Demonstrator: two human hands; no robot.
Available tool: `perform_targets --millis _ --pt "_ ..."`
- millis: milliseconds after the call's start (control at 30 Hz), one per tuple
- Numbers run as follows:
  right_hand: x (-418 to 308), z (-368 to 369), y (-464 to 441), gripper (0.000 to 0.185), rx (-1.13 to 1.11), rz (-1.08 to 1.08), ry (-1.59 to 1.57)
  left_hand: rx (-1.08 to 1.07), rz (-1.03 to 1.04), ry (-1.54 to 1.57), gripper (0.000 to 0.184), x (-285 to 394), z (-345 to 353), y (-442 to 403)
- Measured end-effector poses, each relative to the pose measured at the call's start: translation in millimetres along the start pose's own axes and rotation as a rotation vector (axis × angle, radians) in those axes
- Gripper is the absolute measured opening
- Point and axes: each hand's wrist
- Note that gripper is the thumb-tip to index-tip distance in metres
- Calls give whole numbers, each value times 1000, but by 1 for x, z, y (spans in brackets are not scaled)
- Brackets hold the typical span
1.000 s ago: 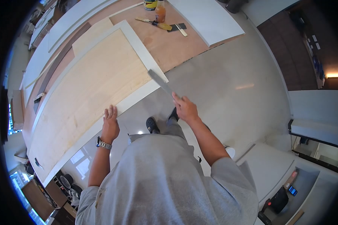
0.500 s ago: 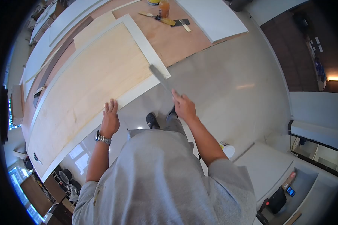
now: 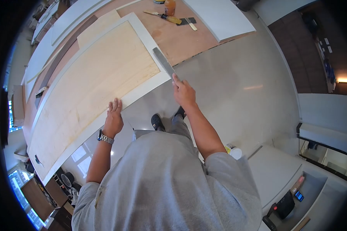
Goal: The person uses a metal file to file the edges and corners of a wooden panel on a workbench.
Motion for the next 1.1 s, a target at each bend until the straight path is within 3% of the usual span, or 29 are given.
perform_targets --millis 67,167,367,567,767,933,1100 --pt "-2 -1 -9 43 31 -3 16 1 9 4 75 -3 0 -3" --pt "0 3 58 42 -74 1 -52 -11 -1 23 75 0 -5 -2" --pt "-14 6 7 44 18 20 -37 -6 4 -1 75 0 -1 -2" --pt "-8 5 73 44 -93 79 -110 -27 8 -11 75 2 -6 -1" --pt "-20 7 -5 46 32 46 -11 -36 3 -34 76 3 -8 -1" --pt "-21 14 66 43 -88 38 -13 -35 3 -26 76 2 -3 -1" --pt "-25 13 17 44 4 31 -12 -36 14 -33 76 4 -4 1"
Point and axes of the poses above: each hand's wrist, its own y-axis away from the middle knuckle, its own z-axis out of the palm, x = y × z, and after that the axes turned 3 degrees about -y, right-handed
